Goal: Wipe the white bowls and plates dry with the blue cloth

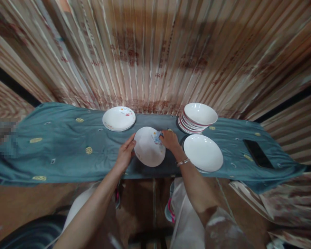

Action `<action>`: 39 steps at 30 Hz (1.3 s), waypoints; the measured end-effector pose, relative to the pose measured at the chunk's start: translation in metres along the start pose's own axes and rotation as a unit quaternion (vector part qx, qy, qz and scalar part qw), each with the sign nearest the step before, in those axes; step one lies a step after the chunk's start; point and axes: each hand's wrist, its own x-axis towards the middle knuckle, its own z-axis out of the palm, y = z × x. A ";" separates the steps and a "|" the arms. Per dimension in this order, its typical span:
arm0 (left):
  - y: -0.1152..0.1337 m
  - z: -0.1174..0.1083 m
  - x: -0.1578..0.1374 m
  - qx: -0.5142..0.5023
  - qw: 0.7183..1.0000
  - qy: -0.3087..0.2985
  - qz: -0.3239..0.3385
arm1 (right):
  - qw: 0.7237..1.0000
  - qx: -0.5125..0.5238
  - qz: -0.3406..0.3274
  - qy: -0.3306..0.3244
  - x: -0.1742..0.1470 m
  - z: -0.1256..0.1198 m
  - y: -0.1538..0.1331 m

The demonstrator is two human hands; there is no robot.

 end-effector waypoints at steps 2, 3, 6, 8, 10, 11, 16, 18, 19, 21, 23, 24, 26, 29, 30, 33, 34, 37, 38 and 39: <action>0.001 0.001 -0.001 -0.005 1.000 -0.006 0.002 | 1.000 0.016 -0.014 0.023 0.002 0.001 -0.004; 0.002 0.001 -0.001 -0.010 1.000 -0.010 0.003 | 0.999 0.024 -0.022 0.037 0.003 0.001 -0.006; 0.003 0.003 -0.003 -0.018 1.000 -0.018 0.002 | 0.996 0.042 -0.043 0.069 0.006 0.002 -0.015; 0.004 0.003 -0.004 -0.019 1.000 -0.019 -0.001 | 0.994 0.052 -0.055 0.082 0.007 0.002 -0.022; 0.004 0.003 -0.005 -0.019 1.000 -0.023 -0.003 | 0.990 0.070 -0.070 0.101 0.008 0.002 -0.028; 0.004 0.002 -0.005 -0.019 1.000 -0.025 -0.003 | 0.987 0.082 -0.079 0.113 0.009 0.002 -0.032; 0.000 0.001 -0.003 -0.019 1.000 -0.022 0.005 | 0.960 0.169 -0.139 0.173 0.005 0.004 -0.051; -0.001 0.000 -0.003 -0.021 1.000 -0.022 0.006 | 0.947 0.202 -0.167 0.186 0.001 0.006 -0.058; -0.001 0.000 -0.002 -0.021 1.000 -0.023 0.005 | 0.941 0.216 -0.178 0.191 -0.002 0.007 -0.061; -0.002 0.000 -0.002 -0.020 1.000 -0.019 0.001 | 0.929 0.242 -0.194 0.201 -0.008 0.009 -0.067; -0.003 0.000 -0.002 -0.019 1.000 -0.008 0.002 | 0.918 0.265 -0.210 0.207 -0.015 0.012 -0.071; -0.003 0.000 -0.001 -0.020 1.000 -0.003 0.005 | 0.912 0.275 -0.221 0.207 -0.019 0.013 -0.073; -0.004 -0.001 -0.001 -0.025 1.000 0.000 0.006 | 0.903 0.289 -0.246 0.202 -0.027 0.014 -0.075; -0.004 -0.001 -0.001 -0.036 0.999 -0.009 -0.013 | 0.894 0.299 -0.280 0.183 -0.037 0.013 -0.075; -0.004 -0.001 -0.001 -0.041 0.999 -0.009 -0.020 | 0.892 0.303 -0.288 0.175 -0.041 0.012 -0.075; -0.003 -0.002 0.000 -0.059 0.998 -0.017 -0.029 | 0.885 0.320 -0.303 0.152 -0.050 0.010 -0.073; -0.003 -0.002 0.000 -0.065 0.997 -0.024 -0.029 | 0.882 0.327 -0.306 0.145 -0.054 0.009 -0.072; -0.002 -0.002 0.001 -0.073 0.996 -0.046 -0.014 | 0.874 0.349 -0.314 0.128 -0.063 0.008 -0.068; -0.002 -0.002 0.001 -0.071 0.996 -0.048 -0.006 | 0.870 0.354 -0.320 0.122 -0.066 0.008 -0.067; -0.002 -0.002 0.001 -0.070 0.996 -0.049 0.002 | 0.867 0.356 -0.327 0.115 -0.068 0.008 -0.065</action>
